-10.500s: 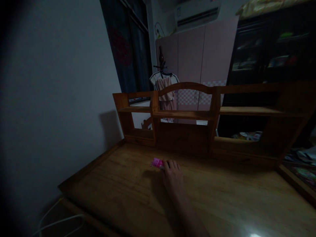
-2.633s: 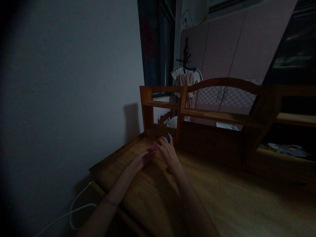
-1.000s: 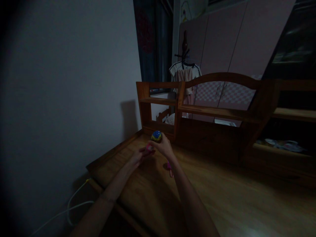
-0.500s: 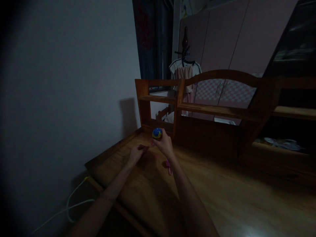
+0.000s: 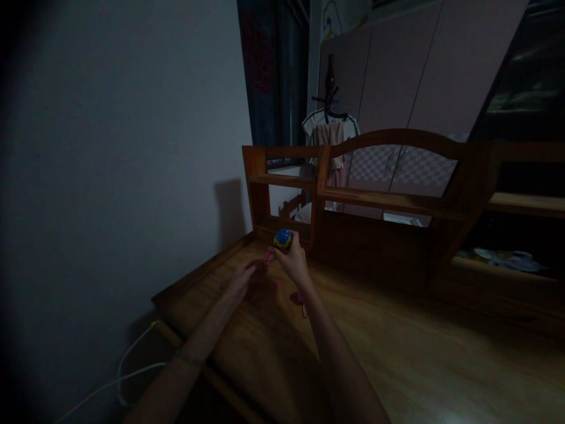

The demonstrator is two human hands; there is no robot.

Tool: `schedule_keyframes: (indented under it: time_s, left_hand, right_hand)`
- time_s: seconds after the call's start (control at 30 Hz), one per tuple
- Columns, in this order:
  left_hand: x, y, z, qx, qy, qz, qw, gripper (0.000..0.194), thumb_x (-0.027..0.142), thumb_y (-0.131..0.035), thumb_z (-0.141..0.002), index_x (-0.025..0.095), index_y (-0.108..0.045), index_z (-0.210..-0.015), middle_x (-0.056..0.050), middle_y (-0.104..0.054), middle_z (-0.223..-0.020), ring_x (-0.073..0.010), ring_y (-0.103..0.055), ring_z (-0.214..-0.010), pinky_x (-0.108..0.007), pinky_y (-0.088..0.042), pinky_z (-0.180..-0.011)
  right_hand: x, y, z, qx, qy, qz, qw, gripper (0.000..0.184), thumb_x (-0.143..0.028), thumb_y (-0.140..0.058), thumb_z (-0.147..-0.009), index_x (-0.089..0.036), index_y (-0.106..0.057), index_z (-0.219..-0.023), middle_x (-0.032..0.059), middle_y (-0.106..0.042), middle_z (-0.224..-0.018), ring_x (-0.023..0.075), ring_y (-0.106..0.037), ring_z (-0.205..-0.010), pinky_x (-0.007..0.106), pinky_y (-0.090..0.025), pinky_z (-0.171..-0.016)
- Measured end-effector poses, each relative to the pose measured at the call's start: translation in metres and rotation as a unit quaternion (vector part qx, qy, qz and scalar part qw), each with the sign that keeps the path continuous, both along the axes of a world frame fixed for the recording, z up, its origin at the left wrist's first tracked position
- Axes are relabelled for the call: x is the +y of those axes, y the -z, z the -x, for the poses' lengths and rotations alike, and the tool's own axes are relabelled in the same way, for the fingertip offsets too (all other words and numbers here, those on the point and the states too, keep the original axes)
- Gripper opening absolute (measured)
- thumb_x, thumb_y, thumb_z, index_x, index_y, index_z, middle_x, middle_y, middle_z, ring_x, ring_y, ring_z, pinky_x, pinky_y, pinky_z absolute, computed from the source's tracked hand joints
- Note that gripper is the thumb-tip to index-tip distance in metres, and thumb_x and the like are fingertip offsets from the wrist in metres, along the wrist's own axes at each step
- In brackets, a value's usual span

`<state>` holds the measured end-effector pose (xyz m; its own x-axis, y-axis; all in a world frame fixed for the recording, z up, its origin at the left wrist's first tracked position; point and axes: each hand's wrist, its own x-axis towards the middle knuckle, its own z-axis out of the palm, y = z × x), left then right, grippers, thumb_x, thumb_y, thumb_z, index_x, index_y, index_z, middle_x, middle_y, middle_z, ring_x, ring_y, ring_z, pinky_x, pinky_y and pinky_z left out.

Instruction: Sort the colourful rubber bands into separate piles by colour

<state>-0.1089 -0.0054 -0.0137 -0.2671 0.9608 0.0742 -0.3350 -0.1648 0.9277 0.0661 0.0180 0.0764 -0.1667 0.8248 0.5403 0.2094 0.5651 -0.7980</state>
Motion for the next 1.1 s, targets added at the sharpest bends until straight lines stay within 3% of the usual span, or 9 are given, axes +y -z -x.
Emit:
schedule_keyframes:
  time_s: [0.2, 0.37, 0.47, 0.57, 0.67, 0.77, 0.87, 0.97, 1.1]
  left_hand:
    - [0.001, 0.001, 0.003, 0.026, -0.033, -0.002, 0.999, 0.024, 0.024, -0.079, -0.068, 0.012, -0.073, -0.088, -0.009, -0.072, -0.093, -0.0178, -0.066, -0.077, -0.027, -0.053, -0.073]
    - [0.005, 0.006, 0.008, 0.100, -0.066, 0.001, 0.993, 0.028, 0.029, -0.077, -0.070, 0.014, -0.072, -0.093, -0.009, -0.071, -0.090, -0.0210, -0.066, -0.078, -0.031, -0.052, -0.074]
    - [0.003, 0.005, 0.015, 0.178, -0.108, -0.003, 0.978, 0.018, 0.022, -0.074, -0.071, 0.015, -0.072, -0.087, -0.011, -0.069, -0.092, -0.0250, -0.064, -0.091, -0.036, -0.049, -0.087]
    - [-0.006, 0.004, 0.024, 0.249, -0.162, -0.012, 0.955, 0.007, 0.011, -0.066, -0.072, 0.016, -0.070, -0.074, -0.014, -0.066, -0.099, -0.0313, -0.054, -0.115, -0.042, -0.034, -0.107]
    - [-0.016, 0.005, 0.033, 0.429, -0.187, -0.029, 0.883, 0.018, 0.007, -0.054, -0.074, 0.015, -0.070, -0.078, -0.019, -0.061, -0.118, -0.0366, -0.038, -0.132, -0.050, -0.017, -0.115]
    - [-0.023, 0.008, 0.047, 0.670, -0.146, -0.060, 0.726, 0.031, 0.005, -0.049, -0.074, 0.014, -0.072, -0.094, -0.021, -0.051, -0.137, -0.0367, -0.029, -0.139, -0.053, -0.005, -0.116]
    - [-0.030, 0.007, 0.067, 0.777, -0.079, -0.093, 0.618, 0.040, 0.009, -0.049, -0.076, 0.017, -0.069, -0.110, -0.015, -0.040, -0.149, -0.0332, -0.022, -0.144, -0.054, 0.004, -0.116]
    - [-0.040, 0.002, 0.091, 0.813, -0.062, -0.098, 0.571, 0.038, 0.018, -0.049, -0.081, 0.019, -0.067, -0.114, -0.011, -0.035, -0.152, -0.0314, -0.022, -0.144, -0.055, 0.005, -0.116]
    - [-0.043, -0.011, 0.119, 0.805, -0.097, -0.092, 0.578, 0.030, 0.022, -0.050, -0.082, 0.019, -0.071, -0.102, -0.014, -0.047, -0.144, -0.0338, -0.030, -0.140, -0.056, -0.002, -0.116]
  right_hand:
    - [-0.001, -0.001, -0.002, 0.010, 0.011, -0.004, 1.000, 0.051, -0.044, -0.069, -0.073, -0.023, -0.047, -0.114, 0.0025, -0.066, -0.093, 0.0211, -0.063, -0.083, 0.032, -0.048, -0.077]
    - [0.000, 0.000, -0.002, 0.009, 0.004, -0.002, 1.000, 0.052, -0.043, -0.070, -0.073, -0.023, -0.047, -0.114, 0.0020, -0.065, -0.092, 0.0206, -0.063, -0.082, 0.032, -0.048, -0.077]
    - [0.001, 0.000, -0.002, 0.010, 0.004, 0.001, 1.000, 0.052, -0.042, -0.070, -0.072, -0.023, -0.047, -0.114, 0.0021, -0.065, -0.093, 0.0208, -0.063, -0.083, 0.032, -0.048, -0.078]
    - [0.001, -0.001, -0.002, 0.013, 0.010, 0.004, 1.000, 0.051, -0.041, -0.069, -0.073, -0.023, -0.047, -0.114, 0.0021, -0.065, -0.093, 0.0210, -0.064, -0.084, 0.033, -0.048, -0.079]
    - [0.000, -0.001, -0.001, 0.021, -0.001, 0.012, 1.000, 0.051, -0.041, -0.071, -0.072, -0.024, -0.047, -0.113, 0.0013, -0.065, -0.091, 0.0207, -0.064, -0.083, 0.032, -0.048, -0.078]
    - [0.000, -0.002, -0.001, 0.028, -0.008, 0.015, 0.999, 0.050, -0.041, -0.072, -0.071, -0.025, -0.047, -0.111, 0.0000, -0.066, -0.090, 0.0201, -0.064, -0.082, 0.032, -0.049, -0.078]
    - [0.001, -0.003, -0.001, 0.035, -0.007, 0.018, 0.999, 0.050, -0.042, -0.071, -0.071, -0.026, -0.047, -0.111, -0.0012, -0.065, -0.088, 0.0194, -0.064, -0.080, 0.032, -0.049, -0.077]
    - [0.001, -0.004, -0.002, 0.041, -0.005, 0.026, 0.999, 0.049, -0.041, -0.071, -0.071, -0.026, -0.047, -0.111, -0.0017, -0.065, -0.088, 0.0189, -0.064, -0.078, 0.031, -0.049, -0.076]
    - [0.001, -0.005, -0.003, 0.041, 0.000, 0.028, 0.999, 0.050, -0.040, -0.071, -0.070, -0.027, -0.047, -0.112, -0.0014, -0.066, -0.088, 0.0191, -0.064, -0.079, 0.031, -0.050, -0.075]
